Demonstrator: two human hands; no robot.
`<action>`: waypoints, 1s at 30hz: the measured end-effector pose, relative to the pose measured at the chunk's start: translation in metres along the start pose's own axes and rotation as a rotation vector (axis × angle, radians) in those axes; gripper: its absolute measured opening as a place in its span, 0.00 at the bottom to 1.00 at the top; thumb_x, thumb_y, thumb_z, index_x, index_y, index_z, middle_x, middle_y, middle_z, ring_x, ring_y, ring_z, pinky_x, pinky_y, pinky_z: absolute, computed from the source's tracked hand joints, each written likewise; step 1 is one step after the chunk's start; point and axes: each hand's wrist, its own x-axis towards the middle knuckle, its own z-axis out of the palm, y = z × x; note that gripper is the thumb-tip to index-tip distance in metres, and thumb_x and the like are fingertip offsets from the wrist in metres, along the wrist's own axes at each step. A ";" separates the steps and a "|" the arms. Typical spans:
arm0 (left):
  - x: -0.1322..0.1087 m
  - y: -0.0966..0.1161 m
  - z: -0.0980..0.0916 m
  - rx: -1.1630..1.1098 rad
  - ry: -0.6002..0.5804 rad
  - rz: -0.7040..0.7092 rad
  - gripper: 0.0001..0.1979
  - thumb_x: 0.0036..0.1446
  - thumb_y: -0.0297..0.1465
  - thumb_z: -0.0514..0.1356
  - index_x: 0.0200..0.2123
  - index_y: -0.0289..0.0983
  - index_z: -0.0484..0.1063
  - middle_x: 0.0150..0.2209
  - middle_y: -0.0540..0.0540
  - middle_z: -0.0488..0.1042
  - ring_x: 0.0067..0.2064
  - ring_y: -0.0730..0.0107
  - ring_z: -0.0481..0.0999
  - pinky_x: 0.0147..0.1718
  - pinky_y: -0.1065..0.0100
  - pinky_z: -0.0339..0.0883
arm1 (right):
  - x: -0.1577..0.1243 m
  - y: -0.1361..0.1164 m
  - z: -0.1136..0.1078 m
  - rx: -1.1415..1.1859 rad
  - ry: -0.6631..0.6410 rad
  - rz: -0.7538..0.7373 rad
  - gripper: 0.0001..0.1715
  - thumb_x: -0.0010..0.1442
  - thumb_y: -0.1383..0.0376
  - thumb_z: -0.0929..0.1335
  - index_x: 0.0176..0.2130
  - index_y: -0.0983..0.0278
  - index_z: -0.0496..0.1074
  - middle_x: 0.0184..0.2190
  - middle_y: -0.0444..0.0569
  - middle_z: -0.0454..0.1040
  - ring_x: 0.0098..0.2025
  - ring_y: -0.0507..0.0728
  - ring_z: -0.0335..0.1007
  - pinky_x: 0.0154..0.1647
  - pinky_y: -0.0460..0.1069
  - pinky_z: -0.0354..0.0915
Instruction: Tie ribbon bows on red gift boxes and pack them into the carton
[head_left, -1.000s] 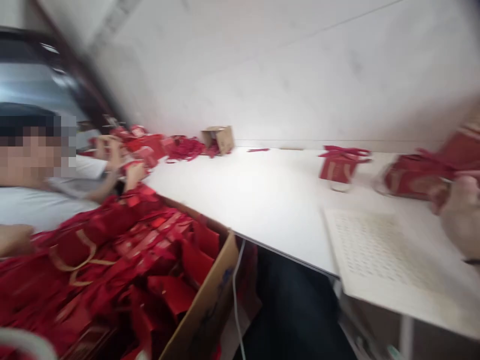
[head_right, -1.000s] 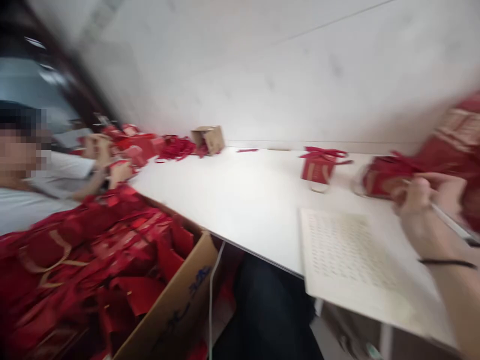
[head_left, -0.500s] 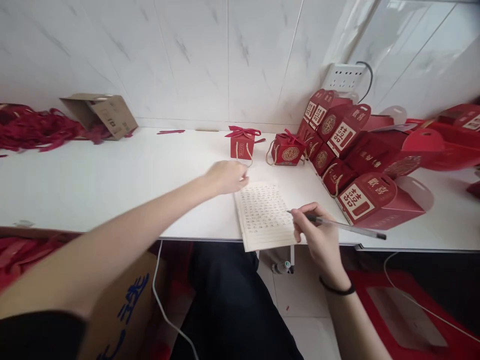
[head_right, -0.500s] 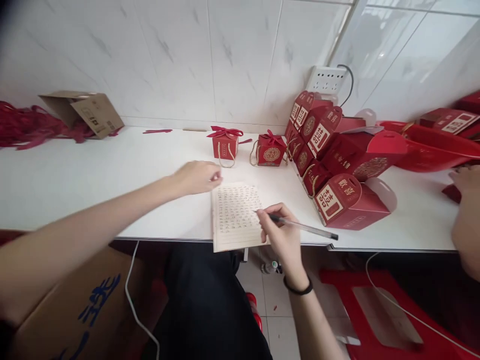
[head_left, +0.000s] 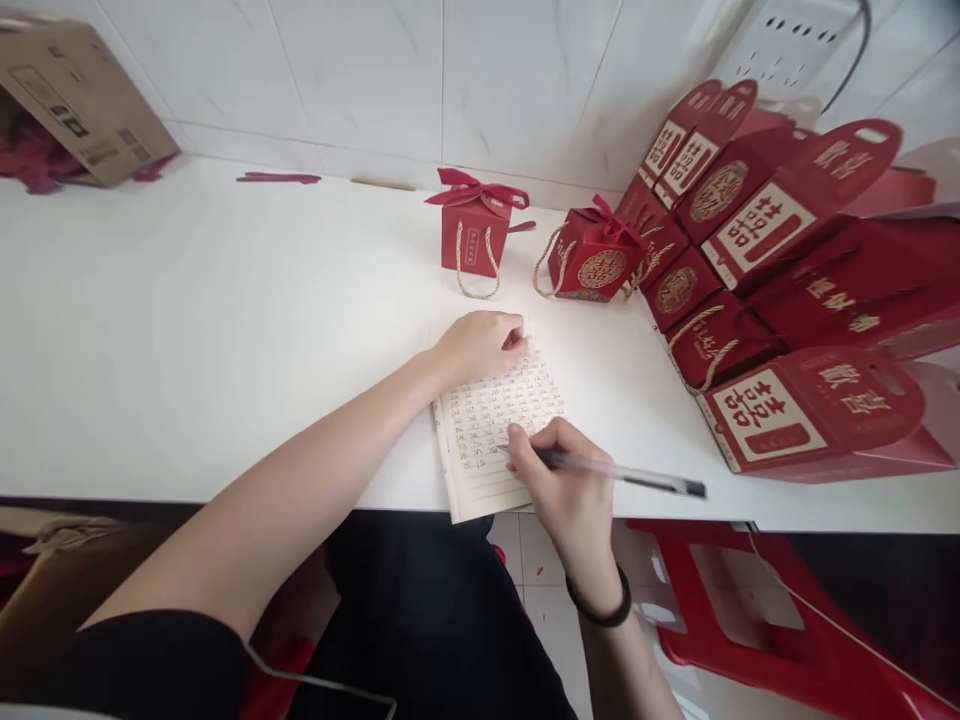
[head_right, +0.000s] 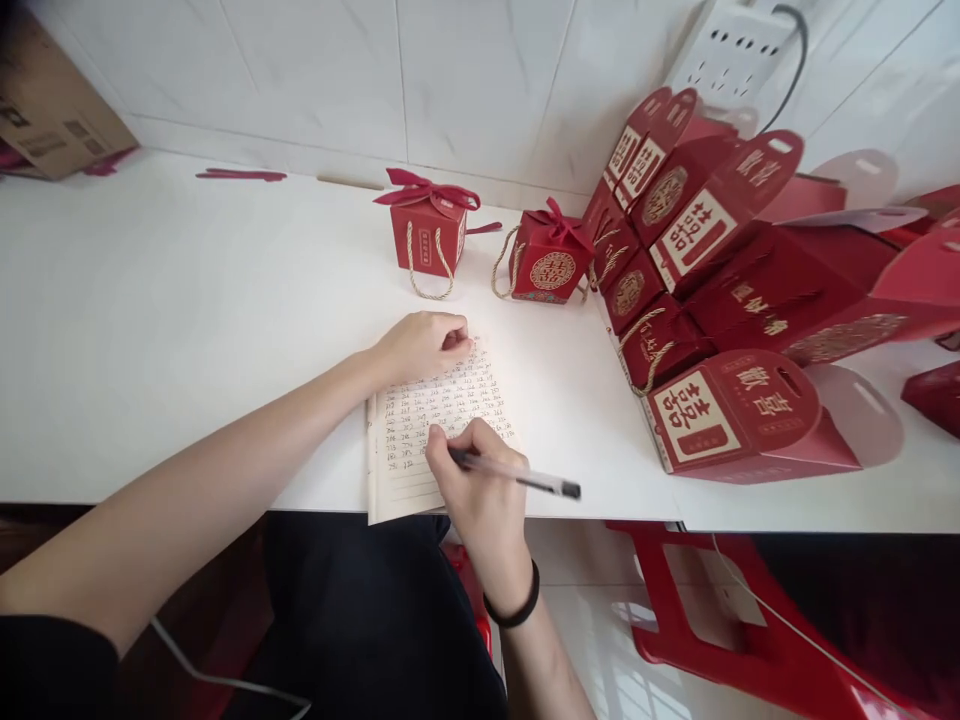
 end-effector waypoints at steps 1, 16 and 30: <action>0.000 0.000 0.000 0.003 -0.001 -0.008 0.08 0.54 0.32 0.52 0.27 0.36 0.69 0.27 0.49 0.74 0.28 0.70 0.71 0.27 0.69 0.57 | -0.001 0.001 0.000 -0.053 0.003 -0.018 0.20 0.56 0.63 0.67 0.18 0.63 0.56 0.14 0.40 0.63 0.17 0.49 0.59 0.18 0.44 0.55; 0.004 0.003 0.005 0.015 -0.033 -0.042 0.08 0.52 0.30 0.52 0.29 0.35 0.70 0.27 0.48 0.73 0.27 0.71 0.69 0.28 0.68 0.58 | -0.002 -0.001 0.000 -0.190 -0.047 -0.083 0.19 0.52 0.72 0.63 0.20 0.63 0.45 0.15 0.37 0.45 0.19 0.47 0.40 0.17 0.43 0.44; 0.005 0.003 0.006 0.014 -0.043 -0.041 0.09 0.53 0.31 0.51 0.31 0.35 0.70 0.28 0.47 0.73 0.29 0.70 0.70 0.30 0.68 0.59 | -0.003 0.001 0.000 -0.196 -0.036 -0.098 0.19 0.53 0.71 0.63 0.20 0.63 0.47 0.15 0.37 0.46 0.18 0.46 0.42 0.17 0.42 0.45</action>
